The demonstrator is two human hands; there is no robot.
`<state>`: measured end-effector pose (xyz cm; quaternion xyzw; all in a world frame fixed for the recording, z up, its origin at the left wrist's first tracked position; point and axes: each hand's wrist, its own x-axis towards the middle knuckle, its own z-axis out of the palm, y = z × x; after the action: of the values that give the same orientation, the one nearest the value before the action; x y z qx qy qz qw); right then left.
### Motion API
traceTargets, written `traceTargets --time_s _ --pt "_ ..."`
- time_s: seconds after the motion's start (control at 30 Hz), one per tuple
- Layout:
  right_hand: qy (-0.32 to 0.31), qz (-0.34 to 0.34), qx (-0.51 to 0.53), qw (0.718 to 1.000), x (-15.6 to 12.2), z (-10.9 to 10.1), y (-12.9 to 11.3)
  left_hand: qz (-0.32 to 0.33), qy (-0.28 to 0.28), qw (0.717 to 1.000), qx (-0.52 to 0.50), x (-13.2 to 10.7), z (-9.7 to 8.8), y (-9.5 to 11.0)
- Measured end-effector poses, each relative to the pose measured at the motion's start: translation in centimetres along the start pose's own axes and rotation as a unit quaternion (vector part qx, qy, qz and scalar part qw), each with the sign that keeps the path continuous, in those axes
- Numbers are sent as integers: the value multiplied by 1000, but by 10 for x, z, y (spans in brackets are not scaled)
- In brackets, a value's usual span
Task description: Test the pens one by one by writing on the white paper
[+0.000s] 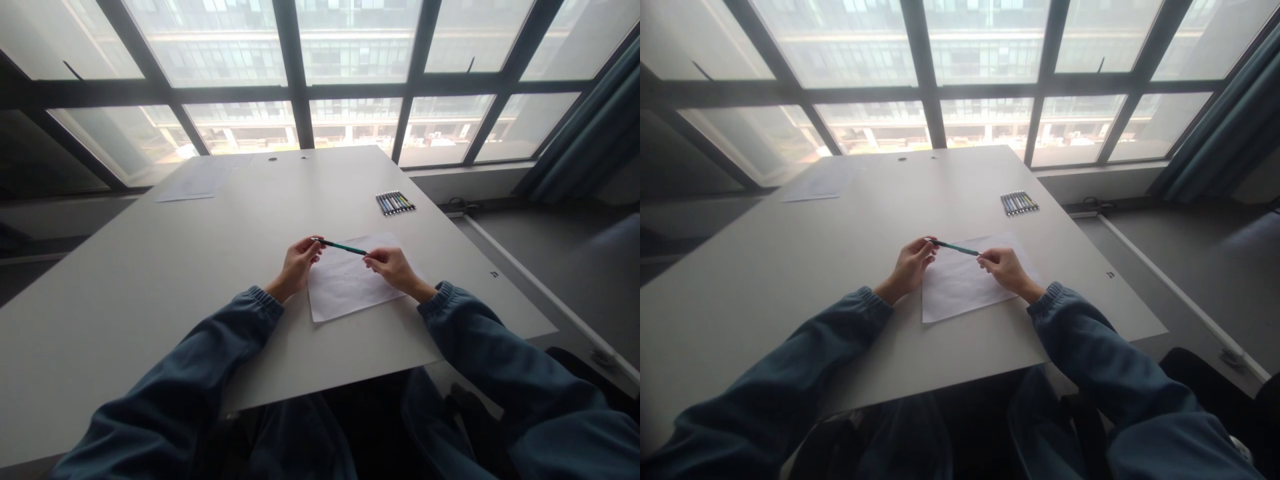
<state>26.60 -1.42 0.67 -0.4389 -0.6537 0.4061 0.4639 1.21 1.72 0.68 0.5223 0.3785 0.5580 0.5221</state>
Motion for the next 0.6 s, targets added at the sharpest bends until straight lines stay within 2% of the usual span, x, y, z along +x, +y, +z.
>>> traceTargets --time_s 0.1,0.23,0.33,0.6 --pt "-9 -30 -50 998 -3 3 -6 17 -8 1000 19 0 -1 -1" --pt "27 -59 -92 994 -5 2 -16 31 13 999 9 1 -1 -1" --pt "32 -73 -137 987 -5 -2 -21 28 23 999 -17 1 0 0" --pt "-66 -91 -263 958 -1 -7 -36 10 24 999 -39 0 1 3"
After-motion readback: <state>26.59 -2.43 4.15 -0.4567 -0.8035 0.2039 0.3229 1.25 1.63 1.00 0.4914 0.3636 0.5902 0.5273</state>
